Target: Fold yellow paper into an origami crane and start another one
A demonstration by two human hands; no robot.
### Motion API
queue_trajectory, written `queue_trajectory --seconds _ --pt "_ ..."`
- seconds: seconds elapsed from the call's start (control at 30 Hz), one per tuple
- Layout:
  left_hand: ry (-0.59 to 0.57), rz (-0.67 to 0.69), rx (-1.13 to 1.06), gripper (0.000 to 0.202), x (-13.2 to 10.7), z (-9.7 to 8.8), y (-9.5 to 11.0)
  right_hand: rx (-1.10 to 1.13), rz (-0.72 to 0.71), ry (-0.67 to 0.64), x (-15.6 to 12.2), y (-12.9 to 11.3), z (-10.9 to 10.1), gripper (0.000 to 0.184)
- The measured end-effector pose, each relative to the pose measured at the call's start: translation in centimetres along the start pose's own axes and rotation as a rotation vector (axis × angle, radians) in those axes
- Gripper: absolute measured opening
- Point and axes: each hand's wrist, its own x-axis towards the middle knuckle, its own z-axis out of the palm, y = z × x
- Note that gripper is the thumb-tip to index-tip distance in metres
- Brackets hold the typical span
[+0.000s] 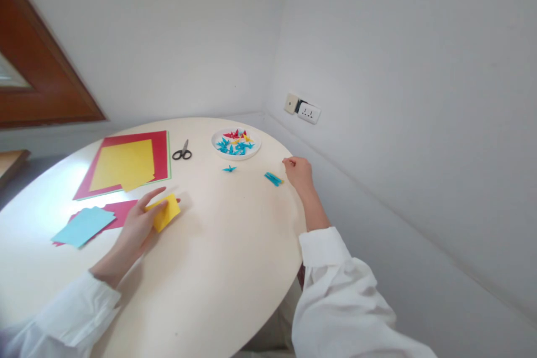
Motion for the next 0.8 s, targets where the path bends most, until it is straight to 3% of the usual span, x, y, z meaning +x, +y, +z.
queue_trajectory --seconds 0.13,0.27,0.37,0.53,0.8 --pt "-0.082 0.055 0.023 0.054 0.1 -0.3 -0.8 0.146 -0.14 -0.151 -3.0 -4.4 3.7 0.021" --pt "-0.113 0.115 0.047 0.052 0.4 -0.7 -1.5 0.447 -0.155 -0.599 -8.1 -8.4 8.8 0.026" --pt "-0.159 0.138 0.011 0.052 0.7 -0.8 -1.9 0.547 -0.135 -0.776 -10.8 -10.4 11.5 0.029" --pt "-0.204 0.169 0.008 0.048 1.2 -1.0 -2.5 0.744 -0.234 -0.759 -11.8 -11.1 13.5 0.025" --pt "-0.216 0.235 0.204 0.045 1.3 -1.2 -2.4 0.607 -0.391 -0.677 -10.3 -9.2 13.6 0.013"
